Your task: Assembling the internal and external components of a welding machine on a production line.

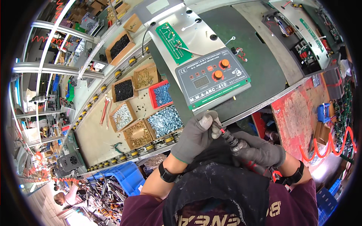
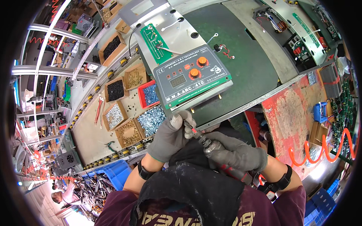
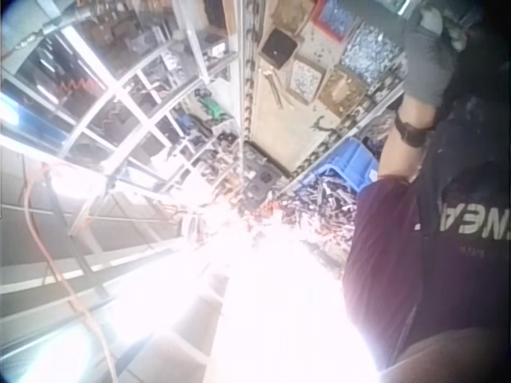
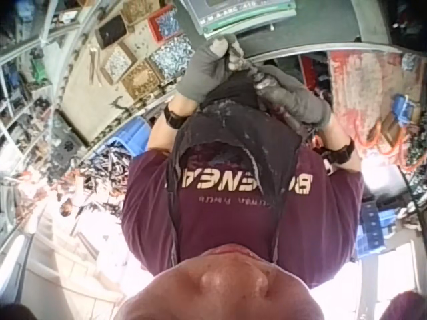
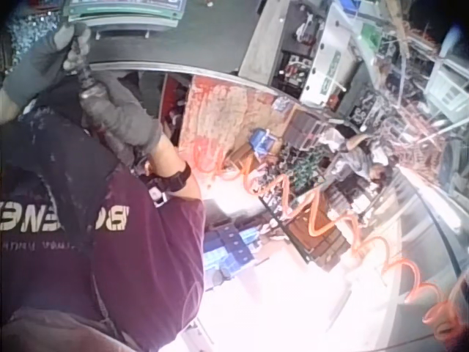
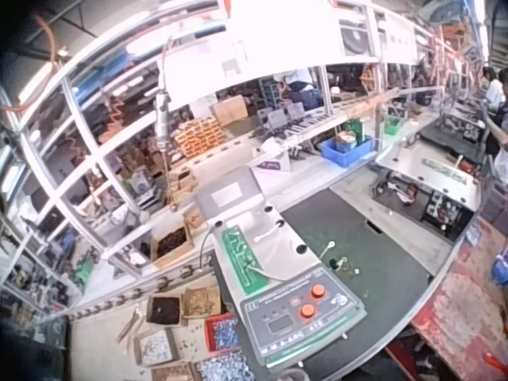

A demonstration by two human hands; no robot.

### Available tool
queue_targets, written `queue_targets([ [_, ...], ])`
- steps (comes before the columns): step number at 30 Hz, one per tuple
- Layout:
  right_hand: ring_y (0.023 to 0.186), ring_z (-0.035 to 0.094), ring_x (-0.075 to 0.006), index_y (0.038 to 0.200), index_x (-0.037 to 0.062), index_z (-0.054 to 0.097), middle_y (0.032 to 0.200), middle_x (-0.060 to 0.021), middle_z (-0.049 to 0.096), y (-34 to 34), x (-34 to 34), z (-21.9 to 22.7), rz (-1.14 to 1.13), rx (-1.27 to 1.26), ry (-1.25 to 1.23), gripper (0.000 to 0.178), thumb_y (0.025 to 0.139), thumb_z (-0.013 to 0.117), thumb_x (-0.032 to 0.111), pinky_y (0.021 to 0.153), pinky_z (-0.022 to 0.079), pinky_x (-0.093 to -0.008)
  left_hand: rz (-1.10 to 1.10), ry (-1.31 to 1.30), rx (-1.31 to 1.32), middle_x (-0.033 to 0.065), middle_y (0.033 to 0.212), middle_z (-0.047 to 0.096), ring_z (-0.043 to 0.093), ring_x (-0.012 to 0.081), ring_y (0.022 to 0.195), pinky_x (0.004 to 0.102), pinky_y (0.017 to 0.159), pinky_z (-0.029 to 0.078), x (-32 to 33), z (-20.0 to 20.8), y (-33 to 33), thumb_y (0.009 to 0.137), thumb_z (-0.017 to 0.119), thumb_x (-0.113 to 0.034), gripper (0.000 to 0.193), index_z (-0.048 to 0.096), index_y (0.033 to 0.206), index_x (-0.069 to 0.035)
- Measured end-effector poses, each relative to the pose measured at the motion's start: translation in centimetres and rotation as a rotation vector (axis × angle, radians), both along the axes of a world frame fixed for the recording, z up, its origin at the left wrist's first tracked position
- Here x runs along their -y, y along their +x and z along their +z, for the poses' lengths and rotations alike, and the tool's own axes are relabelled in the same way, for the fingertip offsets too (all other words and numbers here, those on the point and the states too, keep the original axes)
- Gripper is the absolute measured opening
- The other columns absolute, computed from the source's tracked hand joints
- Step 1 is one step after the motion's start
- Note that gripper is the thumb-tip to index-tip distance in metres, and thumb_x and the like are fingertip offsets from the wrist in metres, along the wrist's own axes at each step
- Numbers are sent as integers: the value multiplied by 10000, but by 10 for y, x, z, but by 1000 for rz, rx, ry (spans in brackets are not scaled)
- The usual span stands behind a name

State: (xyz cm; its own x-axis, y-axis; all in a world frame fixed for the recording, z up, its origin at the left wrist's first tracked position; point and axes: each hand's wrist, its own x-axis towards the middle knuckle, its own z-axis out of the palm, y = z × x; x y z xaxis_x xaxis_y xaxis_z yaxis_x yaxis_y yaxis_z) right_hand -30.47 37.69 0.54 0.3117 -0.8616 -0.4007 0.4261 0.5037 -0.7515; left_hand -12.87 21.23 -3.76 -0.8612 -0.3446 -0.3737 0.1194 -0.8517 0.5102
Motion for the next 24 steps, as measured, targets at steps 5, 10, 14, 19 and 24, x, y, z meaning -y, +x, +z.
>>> queue_targets([
  [5,871,580,-128,1444,9,346,1031,-55,578,3,-4,-5,-29,-59,-36,571,984,574,258,777,481,-300,-25,-12,89,47,809,614,557,132,707,286,680,446,0,5,-1,956,645,-284,368,604,1167,15],
  [10,875,592,-133,1429,1,362,990,-66,586,-5,-16,-4,-136,-103,-21,582,970,586,281,772,481,-302,-99,-745,681,-18,709,541,485,61,626,244,587,399,22,14,20,910,674,-276,294,662,1054,-20],
  [14,846,601,-151,1438,-12,327,943,-78,582,-14,-27,-8,-238,-172,16,615,958,590,269,759,483,-304,124,-908,810,-43,665,499,389,37,529,224,474,290,71,4,10,885,696,-258,260,667,974,-15],
  [19,830,590,-157,1443,-15,310,912,-74,581,-16,-41,-21,-342,-199,6,623,952,587,249,758,482,-306,-111,-843,705,-51,673,511,417,28,577,233,515,313,89,-6,3,866,713,-212,204,657,918,-22],
  [24,830,577,-138,1428,-14,334,905,-59,574,-16,-48,-38,-406,-264,66,634,933,614,265,765,478,-297,34,-848,561,-59,698,503,428,29,607,214,540,331,66,-20,8,836,718,-195,217,618,963,-50],
])
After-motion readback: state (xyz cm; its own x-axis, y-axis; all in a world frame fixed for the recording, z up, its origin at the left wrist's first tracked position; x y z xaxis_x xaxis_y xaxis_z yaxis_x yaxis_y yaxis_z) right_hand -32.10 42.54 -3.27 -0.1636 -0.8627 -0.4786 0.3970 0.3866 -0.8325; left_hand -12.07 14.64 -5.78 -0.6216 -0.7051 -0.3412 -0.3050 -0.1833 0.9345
